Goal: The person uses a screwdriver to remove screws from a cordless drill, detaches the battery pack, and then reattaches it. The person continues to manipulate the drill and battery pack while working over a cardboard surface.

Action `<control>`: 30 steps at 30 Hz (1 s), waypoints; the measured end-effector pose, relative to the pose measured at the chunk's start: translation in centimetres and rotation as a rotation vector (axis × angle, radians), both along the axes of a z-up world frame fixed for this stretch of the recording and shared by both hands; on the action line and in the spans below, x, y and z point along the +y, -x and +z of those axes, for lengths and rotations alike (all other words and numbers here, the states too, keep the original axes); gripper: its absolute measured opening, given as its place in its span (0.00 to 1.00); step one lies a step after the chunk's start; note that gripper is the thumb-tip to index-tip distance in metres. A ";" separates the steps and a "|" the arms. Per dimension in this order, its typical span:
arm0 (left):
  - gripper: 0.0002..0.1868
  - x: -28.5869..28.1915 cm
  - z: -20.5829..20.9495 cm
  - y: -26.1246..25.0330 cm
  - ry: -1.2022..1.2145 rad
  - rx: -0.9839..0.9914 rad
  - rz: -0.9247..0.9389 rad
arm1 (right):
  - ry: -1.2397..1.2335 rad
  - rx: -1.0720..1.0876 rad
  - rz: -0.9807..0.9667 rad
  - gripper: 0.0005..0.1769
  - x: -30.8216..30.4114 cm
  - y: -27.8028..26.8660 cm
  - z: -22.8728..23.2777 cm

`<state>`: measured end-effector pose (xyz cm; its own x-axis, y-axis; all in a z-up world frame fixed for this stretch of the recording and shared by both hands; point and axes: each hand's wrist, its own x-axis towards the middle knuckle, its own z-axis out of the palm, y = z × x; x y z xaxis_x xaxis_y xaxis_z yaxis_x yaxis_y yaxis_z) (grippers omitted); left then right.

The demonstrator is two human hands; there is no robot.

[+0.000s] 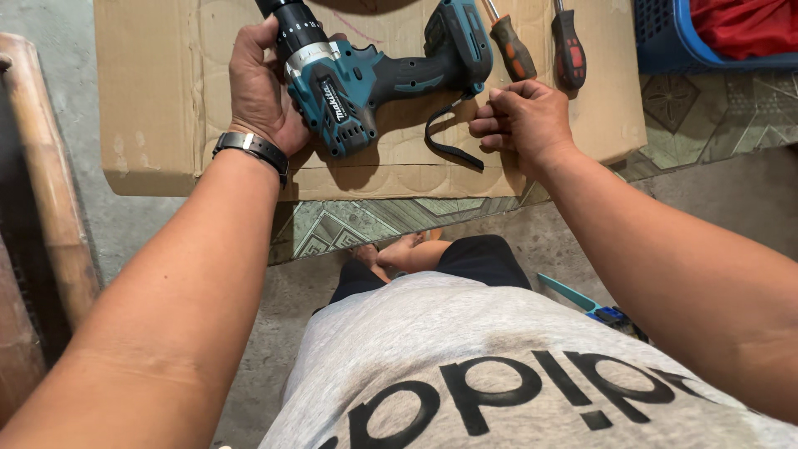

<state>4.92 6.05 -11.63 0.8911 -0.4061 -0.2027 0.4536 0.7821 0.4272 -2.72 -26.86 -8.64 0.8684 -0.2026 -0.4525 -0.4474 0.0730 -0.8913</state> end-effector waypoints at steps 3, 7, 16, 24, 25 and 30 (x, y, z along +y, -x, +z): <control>0.24 0.1 -0.1 -0.1 0.004 -0.008 -0.014 | 0.007 0.002 -0.002 0.09 0.0 -0.1 0.0; 0.23 0.0 -0.5 -0.3 -0.005 -0.040 0.027 | 0.011 0.010 -0.005 0.09 0.1 -0.2 -0.1; 0.24 -1.1 2.3 -0.1 -0.187 0.048 0.070 | 0.602 -0.266 0.054 0.14 -2.5 -1.1 0.2; 0.17 -0.7 6.4 0.0 -0.324 -0.334 0.144 | 1.112 -0.269 0.411 0.28 -5.2 -5.8 -1.1; 0.18 -0.5 7.0 0.0 -0.376 -0.446 0.156 | 1.041 -0.247 0.386 0.23 -5.0 -5.8 -1.0; 0.21 1.4 8.9 0.0 -0.623 -0.586 0.037 | 0.467 -0.317 0.198 0.15 -4.1 -3.9 3.3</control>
<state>4.95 7.43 -2.74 0.9323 -0.3417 0.1186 0.0035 0.3364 0.9417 1.19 -30.92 -5.38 0.9881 -0.1380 -0.0677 -0.1199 -0.4160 -0.9014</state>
